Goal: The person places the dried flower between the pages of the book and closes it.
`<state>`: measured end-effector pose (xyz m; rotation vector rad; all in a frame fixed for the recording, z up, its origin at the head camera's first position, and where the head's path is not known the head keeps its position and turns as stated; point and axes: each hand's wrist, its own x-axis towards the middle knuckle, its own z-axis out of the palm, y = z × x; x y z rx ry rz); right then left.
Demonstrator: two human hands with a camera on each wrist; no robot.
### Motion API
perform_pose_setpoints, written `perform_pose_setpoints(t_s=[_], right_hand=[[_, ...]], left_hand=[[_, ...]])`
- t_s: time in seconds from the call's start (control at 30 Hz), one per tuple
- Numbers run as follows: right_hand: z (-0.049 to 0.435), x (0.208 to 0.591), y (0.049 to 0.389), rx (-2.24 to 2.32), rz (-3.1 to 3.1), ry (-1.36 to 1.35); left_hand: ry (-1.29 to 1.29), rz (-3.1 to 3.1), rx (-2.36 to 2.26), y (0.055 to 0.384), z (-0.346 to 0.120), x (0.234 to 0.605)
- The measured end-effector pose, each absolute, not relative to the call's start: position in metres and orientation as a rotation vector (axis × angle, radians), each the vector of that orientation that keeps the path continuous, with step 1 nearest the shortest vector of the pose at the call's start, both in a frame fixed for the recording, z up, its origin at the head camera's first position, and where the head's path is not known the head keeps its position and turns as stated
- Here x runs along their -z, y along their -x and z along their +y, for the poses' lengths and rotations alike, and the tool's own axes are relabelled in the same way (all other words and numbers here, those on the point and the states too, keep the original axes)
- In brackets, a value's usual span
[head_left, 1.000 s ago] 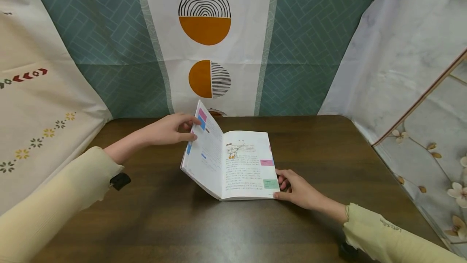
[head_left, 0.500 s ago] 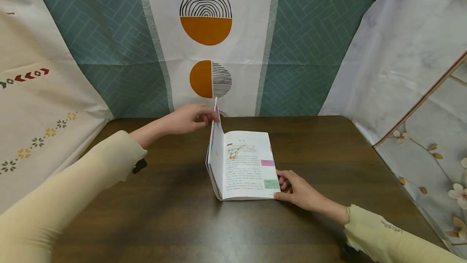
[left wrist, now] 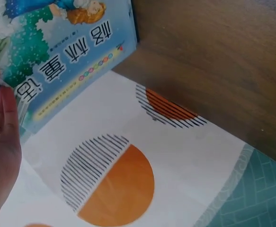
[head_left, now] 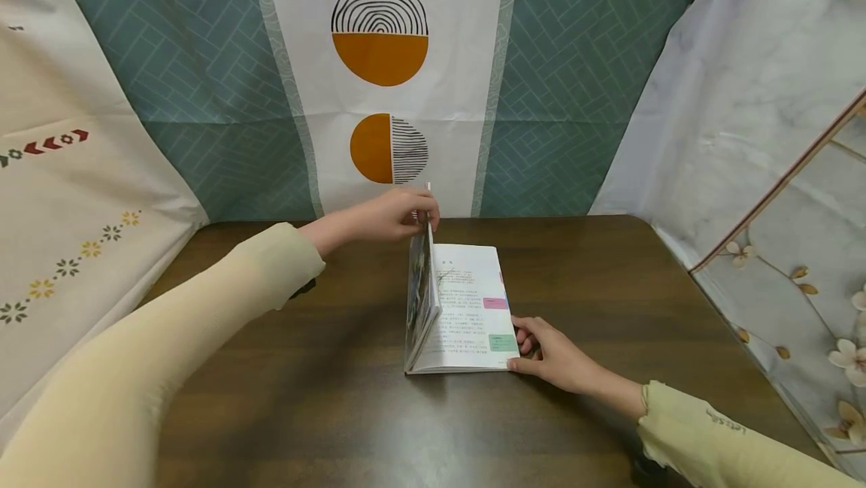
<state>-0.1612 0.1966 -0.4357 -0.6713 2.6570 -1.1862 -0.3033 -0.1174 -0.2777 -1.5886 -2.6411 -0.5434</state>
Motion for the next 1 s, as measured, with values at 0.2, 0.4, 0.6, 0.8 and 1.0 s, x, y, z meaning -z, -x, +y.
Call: perform_pose_setpoints(t_s=[0.2, 0.4, 0.6, 0.8, 1.0], right_hand=[[0.198, 0.436, 0.162, 1.179, 2.655, 0.664], [0.199, 0.437, 0.163, 1.194, 2.663, 0.699], [0.199, 0.438, 0.163, 1.205, 2.664, 0.715], [0.199, 0.439, 0.162, 1.206, 2.676, 0.732], [0.199, 0.439, 0.162, 1.203, 2.684, 0.749]], left_hand=[[1.638, -2.701, 0.531, 0.308, -0.092, 0.284], [1.668, -2.721, 0.46, 0.308, -0.07, 0.294], [1.685, -2.73, 0.426, 0.307, -0.054, 0.304], [1.71, -2.726, 0.392, 0.308, -0.042, 0.315], [1.723, -2.738, 0.382, 0.31, -0.033, 0.324]])
